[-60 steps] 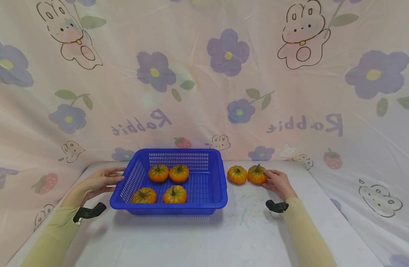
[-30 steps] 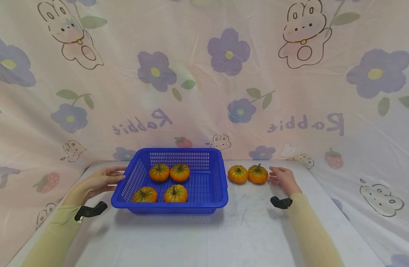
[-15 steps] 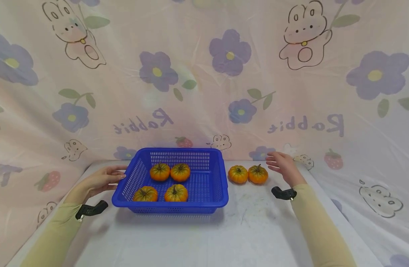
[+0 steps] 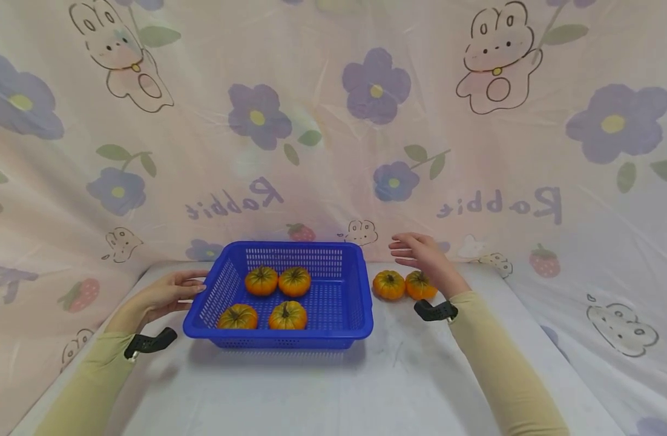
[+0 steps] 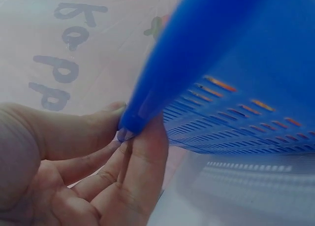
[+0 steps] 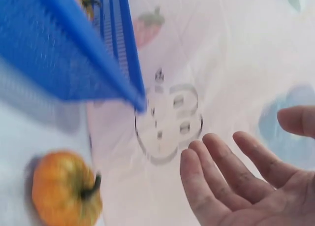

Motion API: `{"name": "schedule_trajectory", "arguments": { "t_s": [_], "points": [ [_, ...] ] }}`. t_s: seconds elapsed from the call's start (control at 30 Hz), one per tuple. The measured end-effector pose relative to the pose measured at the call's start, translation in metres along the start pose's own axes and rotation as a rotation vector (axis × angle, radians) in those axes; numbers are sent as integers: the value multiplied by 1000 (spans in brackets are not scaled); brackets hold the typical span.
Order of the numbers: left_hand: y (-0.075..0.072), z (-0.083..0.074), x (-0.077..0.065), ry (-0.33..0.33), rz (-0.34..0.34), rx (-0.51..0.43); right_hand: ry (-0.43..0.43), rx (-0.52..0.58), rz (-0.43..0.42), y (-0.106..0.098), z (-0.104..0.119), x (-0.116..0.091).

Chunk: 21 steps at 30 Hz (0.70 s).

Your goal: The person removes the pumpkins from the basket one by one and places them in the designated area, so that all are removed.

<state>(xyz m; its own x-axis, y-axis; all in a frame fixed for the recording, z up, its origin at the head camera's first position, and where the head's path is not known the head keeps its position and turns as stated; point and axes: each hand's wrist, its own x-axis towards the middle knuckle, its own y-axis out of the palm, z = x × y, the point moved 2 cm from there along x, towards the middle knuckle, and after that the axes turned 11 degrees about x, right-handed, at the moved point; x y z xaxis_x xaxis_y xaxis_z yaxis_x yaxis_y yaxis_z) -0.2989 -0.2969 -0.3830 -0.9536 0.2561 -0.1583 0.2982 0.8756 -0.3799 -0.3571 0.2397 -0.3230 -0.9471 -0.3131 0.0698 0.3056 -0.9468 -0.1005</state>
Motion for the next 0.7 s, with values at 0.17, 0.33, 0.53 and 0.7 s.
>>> {"name": "schedule_trajectory", "arguments": {
  "t_s": [0.17,0.33,0.53,0.7],
  "points": [
    [0,0,-1,3,1,-7,-16,17,55,26,9,8],
    [0,0,0,0,7,-13,-30,25,96,50,15,14],
    [-1,0,2,-7,-2,3,-18,61,187,79,15,20],
    [-1,2,3,-34,-16,15,4,71,263,100,9,24]
  ]
}}
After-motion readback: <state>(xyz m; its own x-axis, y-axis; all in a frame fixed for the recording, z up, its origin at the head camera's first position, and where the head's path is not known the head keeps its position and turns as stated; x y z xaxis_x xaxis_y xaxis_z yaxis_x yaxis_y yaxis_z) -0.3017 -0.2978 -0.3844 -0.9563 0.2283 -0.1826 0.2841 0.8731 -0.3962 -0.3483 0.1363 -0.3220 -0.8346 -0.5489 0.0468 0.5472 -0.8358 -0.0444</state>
